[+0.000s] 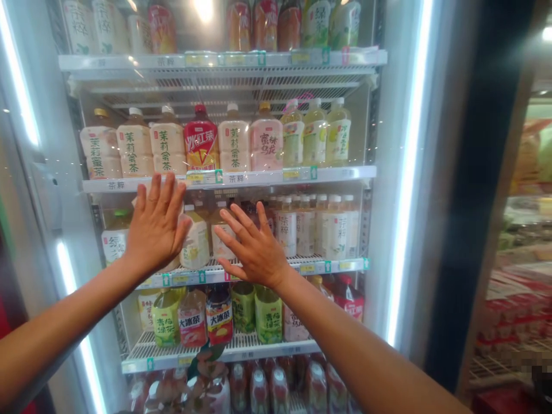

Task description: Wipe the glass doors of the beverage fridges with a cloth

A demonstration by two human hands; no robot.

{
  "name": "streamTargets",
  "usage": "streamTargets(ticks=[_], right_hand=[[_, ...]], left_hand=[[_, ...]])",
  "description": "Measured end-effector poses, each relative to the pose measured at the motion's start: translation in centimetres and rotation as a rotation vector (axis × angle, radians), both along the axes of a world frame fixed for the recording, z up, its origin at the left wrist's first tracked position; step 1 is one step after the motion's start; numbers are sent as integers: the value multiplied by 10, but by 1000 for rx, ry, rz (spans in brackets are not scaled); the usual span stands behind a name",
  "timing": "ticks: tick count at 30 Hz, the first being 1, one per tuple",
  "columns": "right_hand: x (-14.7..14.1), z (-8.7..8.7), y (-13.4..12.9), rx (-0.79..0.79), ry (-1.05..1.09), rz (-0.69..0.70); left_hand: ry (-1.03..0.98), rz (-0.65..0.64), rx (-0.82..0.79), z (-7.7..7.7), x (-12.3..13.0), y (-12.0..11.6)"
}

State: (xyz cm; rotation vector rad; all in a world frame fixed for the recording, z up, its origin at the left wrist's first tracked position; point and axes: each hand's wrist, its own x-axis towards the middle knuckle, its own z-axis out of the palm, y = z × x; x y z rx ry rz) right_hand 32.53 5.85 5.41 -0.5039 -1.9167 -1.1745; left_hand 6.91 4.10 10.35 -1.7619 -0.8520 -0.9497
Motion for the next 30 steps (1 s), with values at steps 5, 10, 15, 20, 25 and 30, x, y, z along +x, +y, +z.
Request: streamTargets(ticks=[5,10,15,20,25,30], right_hand=[[-1,0,0,15,2,32],[-2,0,-1,22,2,33],[-1,1,-1,39,-3,26],[-2,1,0,36,-9,24],[-3,-1,2,63,0,44],[-2,2,3,87,-1,46]], left_hand=[[388,59,-35,-114,-14,-21],[243,55,-2,-41,-16,-12],[48,27,14,-6,5,-2],[328,99,-25,-120,-7,-22],[251,116,34,-49,-12,-12],[126,113,72,-27,2,-4]])
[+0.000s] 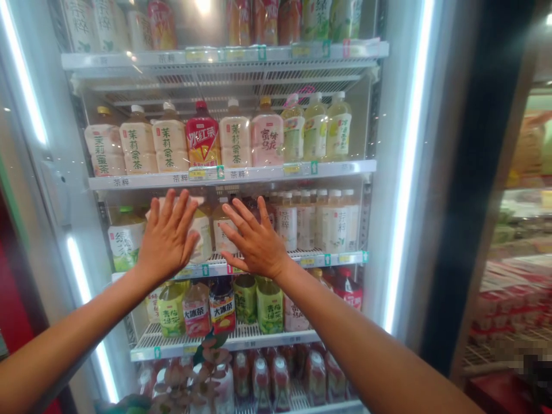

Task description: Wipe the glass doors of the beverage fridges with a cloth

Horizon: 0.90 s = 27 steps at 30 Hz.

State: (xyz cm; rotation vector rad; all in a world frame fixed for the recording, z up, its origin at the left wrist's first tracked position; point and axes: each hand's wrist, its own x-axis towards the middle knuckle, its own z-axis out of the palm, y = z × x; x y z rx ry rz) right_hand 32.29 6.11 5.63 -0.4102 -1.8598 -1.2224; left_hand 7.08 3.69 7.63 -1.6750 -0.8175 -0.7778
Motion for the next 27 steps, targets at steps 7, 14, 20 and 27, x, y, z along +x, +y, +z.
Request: streamTargets(ticks=[7,14,20,27], right_hand=[[-4,-28,-8,-66,61,-21],[-20,-115,-21,-160,228,-32],[-19,-119,-17,-152,229,-20],[-20,-118,-20,-147,228,-22]], left_hand=[[352,25,-154,-181,-21,-32],[43,64,-95,-77,-4,-16],[189,10,-90,-150,6,-17],[168,-12,-135,-136,-4,-21]])
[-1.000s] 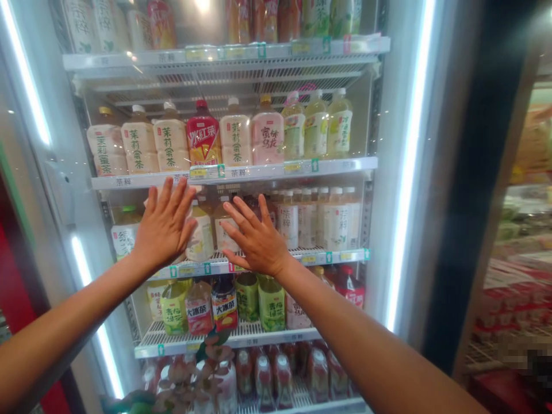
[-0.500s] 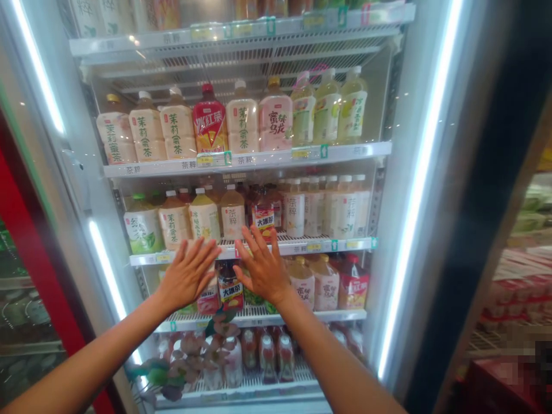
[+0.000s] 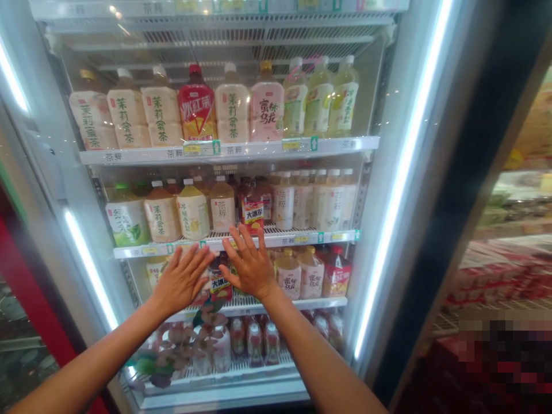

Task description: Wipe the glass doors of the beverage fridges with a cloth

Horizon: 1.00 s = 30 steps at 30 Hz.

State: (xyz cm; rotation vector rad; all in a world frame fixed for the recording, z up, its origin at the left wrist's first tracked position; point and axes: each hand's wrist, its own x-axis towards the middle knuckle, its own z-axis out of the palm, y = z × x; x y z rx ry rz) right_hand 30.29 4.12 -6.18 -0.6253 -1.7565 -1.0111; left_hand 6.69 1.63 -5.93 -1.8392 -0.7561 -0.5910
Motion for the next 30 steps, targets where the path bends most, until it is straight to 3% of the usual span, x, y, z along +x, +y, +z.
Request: streamTargets(ticks=[3,5,7,11,12,13,14,15,19,20,21,22,23,24,28,29,30], right_hand=[[0,-1,1,-5,-6,-5],[1,-2,2,-7,-1,-6],[1,-2,3,-7,4,-6],[2,-3,2,-12,-4,-4],[2,-2,2,-16,-5,-3],[2,-2,1,-21,-4,-2],[2,-2,1,-23,0,0],[2,-3,1,-24,3,2],[3,-4,2,-17,3,-4],[3,-4,3,-15,2,-8],[3,-4,3,-14,1,-11],[3,-4,3,-13,1,-12],[3,-4,3,-12,1,-12],[3,-4,3,-10,0,-11],[2,-3,2,-2,3,-2],[2,-3,2,-4,4,1],[2,-3,2,-6,4,4]], left_hand=[[-200,2,66,64,6,11],[-258,-9,93,77,10,15],[-247,1,74,52,9,12],[-63,15,-25,-47,-7,-9],[-24,6,-38,-63,-13,-14],[19,-5,-50,-69,-18,-17],[47,-13,-57,-65,-22,-18],[53,-13,-61,-51,-24,-16],[-170,23,-5,52,-18,5],[-220,16,13,70,-14,11],[-254,15,25,80,-11,14],[-267,17,31,78,-10,16],[-258,24,27,65,-9,15],[-230,31,18,43,-11,11],[0,-20,-35,-70,-30,-18],[17,-26,-34,-87,-36,-23],[30,-29,-35,-93,-40,-25]])
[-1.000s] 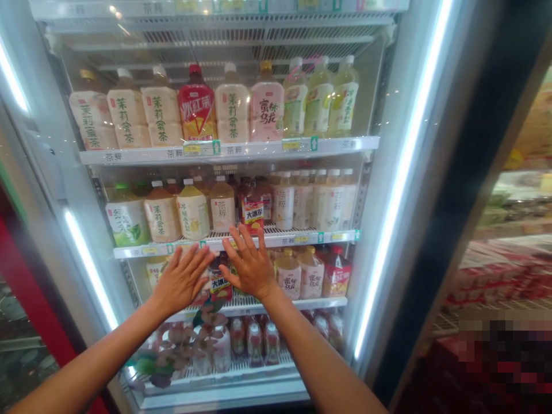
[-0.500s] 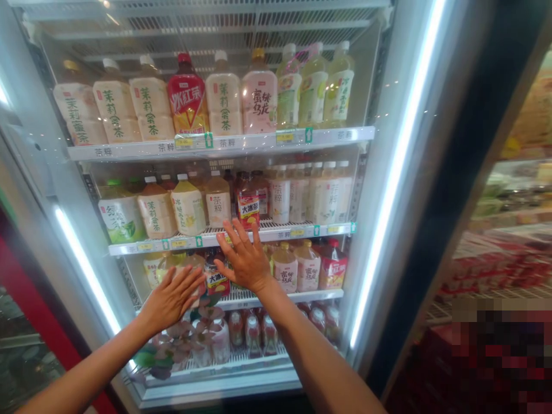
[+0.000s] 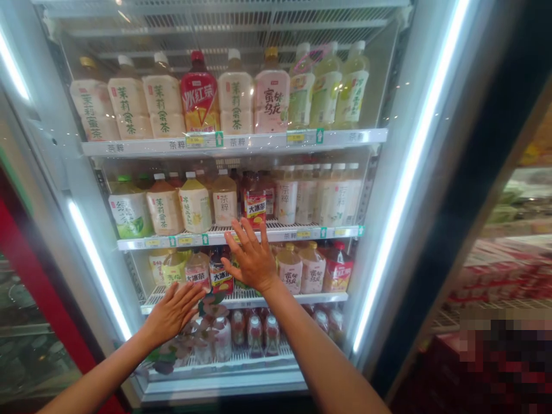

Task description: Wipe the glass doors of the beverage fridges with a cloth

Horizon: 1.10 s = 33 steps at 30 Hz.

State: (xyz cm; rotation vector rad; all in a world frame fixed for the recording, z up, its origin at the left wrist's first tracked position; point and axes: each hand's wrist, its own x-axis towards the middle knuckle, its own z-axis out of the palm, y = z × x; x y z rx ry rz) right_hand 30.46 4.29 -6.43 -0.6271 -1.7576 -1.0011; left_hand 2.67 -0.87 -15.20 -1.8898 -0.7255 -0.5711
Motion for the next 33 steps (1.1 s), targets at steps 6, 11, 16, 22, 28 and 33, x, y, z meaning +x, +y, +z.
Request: streamTargets(ticks=[6,11,16,22,28,33], right_hand=[[1,0,1,-2,0,9],[0,-1,2,-11,0,4],[0,0,0,-14,5,4],[-1,-1,1,1,9,10],[0,-1,2,0,16,3],[0,1,-1,4,15,12]], left_hand=[[-169,89,43,105,11,28],[-255,80,60,88,28,29],[-104,34,28,13,20,3],[-238,98,82,132,34,30],[-173,101,53,84,43,32],[-26,32,23,5,34,11]])
